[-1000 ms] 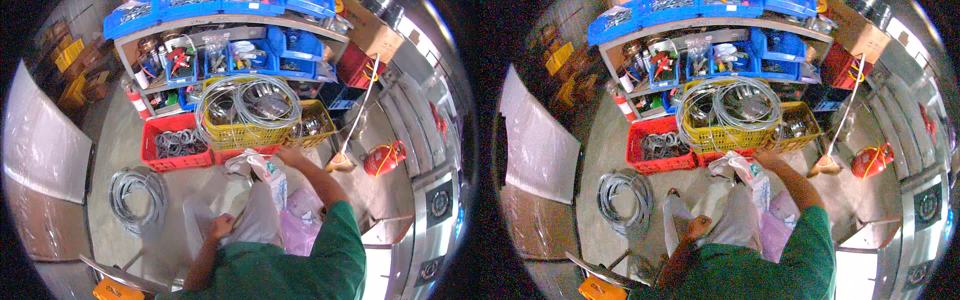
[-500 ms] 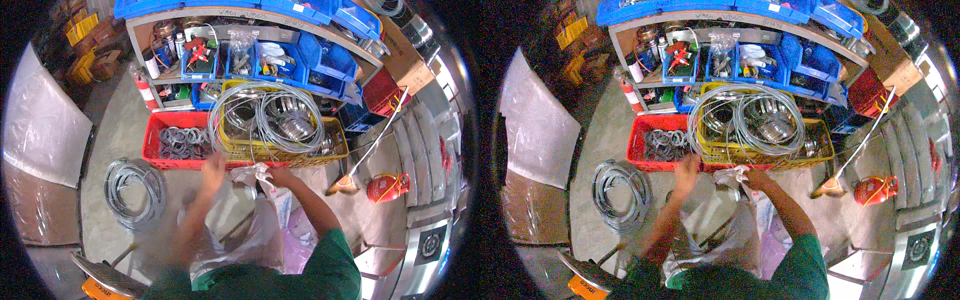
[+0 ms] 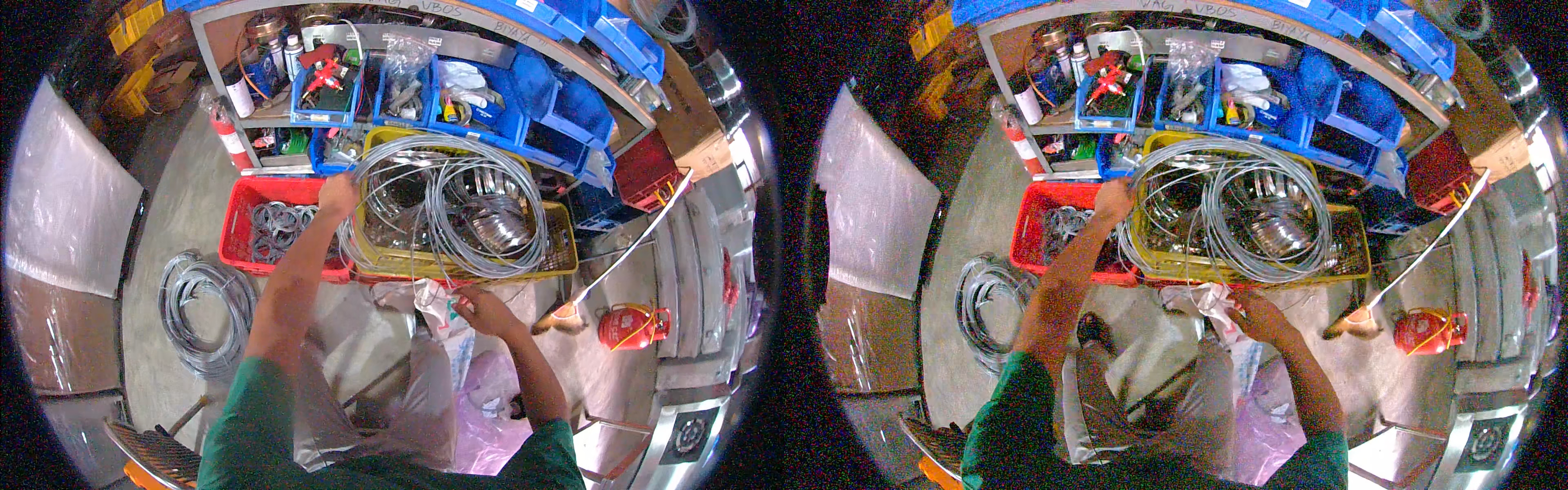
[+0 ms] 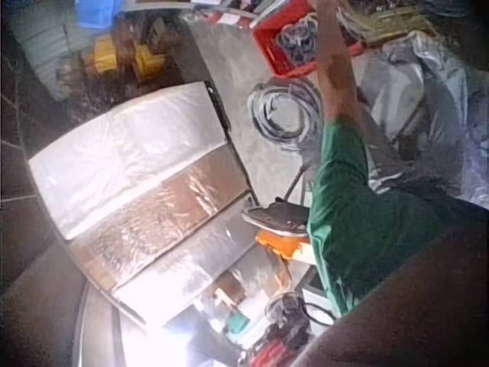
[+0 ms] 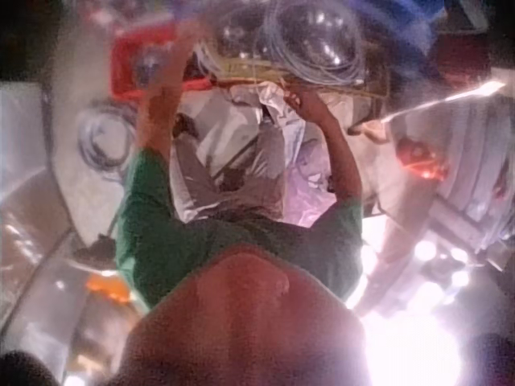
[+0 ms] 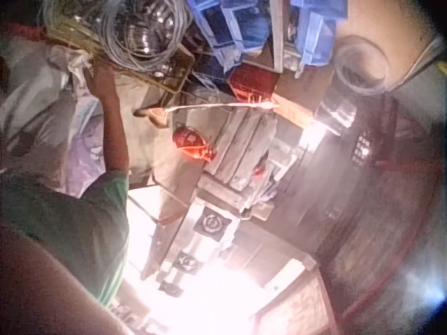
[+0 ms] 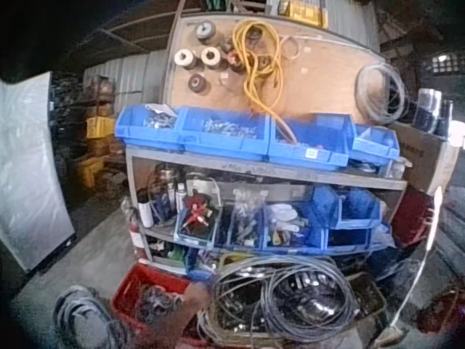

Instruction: The person repeatedly coils a length of thin metal wire by hand into a compact loop and places the finished coil into a yellow basket. The person handles the wire directly without tools, forming multiple coils and stacking them in the basket.

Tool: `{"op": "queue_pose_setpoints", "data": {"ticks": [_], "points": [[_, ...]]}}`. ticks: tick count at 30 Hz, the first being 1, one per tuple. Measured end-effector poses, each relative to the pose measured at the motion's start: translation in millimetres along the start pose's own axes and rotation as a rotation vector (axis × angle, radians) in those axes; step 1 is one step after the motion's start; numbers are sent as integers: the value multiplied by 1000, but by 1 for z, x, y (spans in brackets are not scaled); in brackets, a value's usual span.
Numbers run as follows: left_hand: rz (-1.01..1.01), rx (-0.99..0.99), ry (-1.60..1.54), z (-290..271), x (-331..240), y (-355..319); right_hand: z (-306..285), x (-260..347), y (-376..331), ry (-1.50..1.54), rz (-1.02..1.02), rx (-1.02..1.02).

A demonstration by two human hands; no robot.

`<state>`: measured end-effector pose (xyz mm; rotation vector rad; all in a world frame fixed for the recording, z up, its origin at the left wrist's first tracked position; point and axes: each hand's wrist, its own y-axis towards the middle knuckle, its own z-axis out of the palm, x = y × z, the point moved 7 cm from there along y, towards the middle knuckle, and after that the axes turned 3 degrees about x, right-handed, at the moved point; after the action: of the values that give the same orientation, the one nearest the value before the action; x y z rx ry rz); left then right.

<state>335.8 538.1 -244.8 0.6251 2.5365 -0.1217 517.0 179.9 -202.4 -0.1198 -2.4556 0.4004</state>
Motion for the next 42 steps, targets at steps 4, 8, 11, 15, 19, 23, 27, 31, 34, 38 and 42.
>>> {"op": "queue_pose_setpoints", "data": {"ticks": [4,8,11,15,19,23,27,31,34,38,42], "points": [[-22,-15,69,-2,-11,7,28,-5,-3,-11,23,98],[-16,28,234,-2,-23,16,41,6,-10,2,-107,31],[50,42,239,2,-24,23,44,5,-16,-12,-78,49],[138,-127,25,-1,-16,30,28,-5,-16,24,-12,18],[90,-92,-47,13,-4,46,1,-8,-6,1,-48,-78],[52,-6,-149,17,7,61,-4,-6,-2,9,-47,-98],[102,52,-242,8,0,64,7,-2,-3,29,-53,-39],[136,-188,-255,-38,-38,55,-2,-2,-8,-37,-87,-111],[201,-272,-210,-95,-92,46,-27,-22,-14,2,52,-223],[436,-299,-37,-207,-185,32,-88,-57,-28,-311,287,-709],[571,-354,142,-328,-272,5,-103,-88,-23,-462,364,-750]]}}
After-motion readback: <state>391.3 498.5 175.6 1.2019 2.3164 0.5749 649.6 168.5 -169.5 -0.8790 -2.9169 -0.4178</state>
